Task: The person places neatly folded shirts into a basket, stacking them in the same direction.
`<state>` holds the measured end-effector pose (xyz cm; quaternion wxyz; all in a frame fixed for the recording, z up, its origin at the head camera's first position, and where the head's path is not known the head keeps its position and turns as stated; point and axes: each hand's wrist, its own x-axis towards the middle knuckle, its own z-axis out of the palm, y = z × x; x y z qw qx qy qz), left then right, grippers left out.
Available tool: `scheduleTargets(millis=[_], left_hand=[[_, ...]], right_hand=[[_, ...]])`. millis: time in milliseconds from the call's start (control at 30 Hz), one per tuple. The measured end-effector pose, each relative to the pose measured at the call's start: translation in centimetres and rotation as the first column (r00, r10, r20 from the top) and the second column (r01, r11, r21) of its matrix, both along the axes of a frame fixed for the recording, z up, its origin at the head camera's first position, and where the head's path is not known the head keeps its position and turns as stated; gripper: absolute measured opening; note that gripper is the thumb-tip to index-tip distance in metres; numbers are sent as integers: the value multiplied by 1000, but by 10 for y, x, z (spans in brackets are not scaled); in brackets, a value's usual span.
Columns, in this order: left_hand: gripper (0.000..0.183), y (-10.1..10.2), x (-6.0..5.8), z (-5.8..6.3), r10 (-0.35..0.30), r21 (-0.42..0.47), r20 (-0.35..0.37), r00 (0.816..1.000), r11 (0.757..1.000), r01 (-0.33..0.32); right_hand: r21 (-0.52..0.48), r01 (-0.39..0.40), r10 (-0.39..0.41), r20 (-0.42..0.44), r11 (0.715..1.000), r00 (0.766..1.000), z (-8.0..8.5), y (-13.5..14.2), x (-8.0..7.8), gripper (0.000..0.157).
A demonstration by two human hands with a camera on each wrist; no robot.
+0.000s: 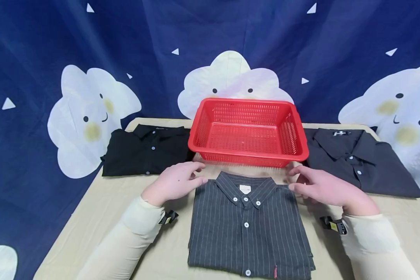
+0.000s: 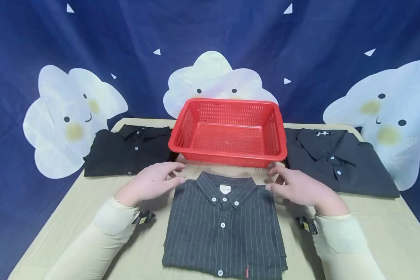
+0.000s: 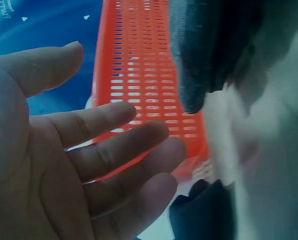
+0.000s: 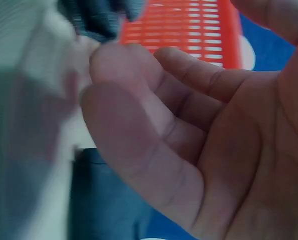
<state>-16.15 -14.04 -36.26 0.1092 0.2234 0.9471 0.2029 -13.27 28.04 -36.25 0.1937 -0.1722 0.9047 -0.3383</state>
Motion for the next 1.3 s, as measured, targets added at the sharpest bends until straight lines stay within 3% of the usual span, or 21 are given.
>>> scheduleTargets(millis=[133, 333, 533, 1033, 1300], left_hand=[[53, 2, -3, -9, -4, 41, 68, 998, 999, 1], [48, 2, -9, -19, -63, 95, 108, 992, 994, 53], [48, 0, -12, -28, -123, 87, 104, 987, 990, 115], [32, 6, -12, -40, -80, 55, 91, 993, 996, 75], [29, 13, -7, -41, -40, -37, 82, 996, 998, 44]], right_hand=[[-87, 12, 0, 138, 996, 990, -13, 3, -4, 44], [-86, 17, -1, 182, 996, 983, -20, 4, -7, 37], [-65, 29, -14, 220, 997, 975, -24, 1, -8, 37], [11, -12, 10, 143, 1000, 990, -34, -7, -10, 36], [71, -21, 12, 122, 997, 992, -32, -11, -9, 40]])
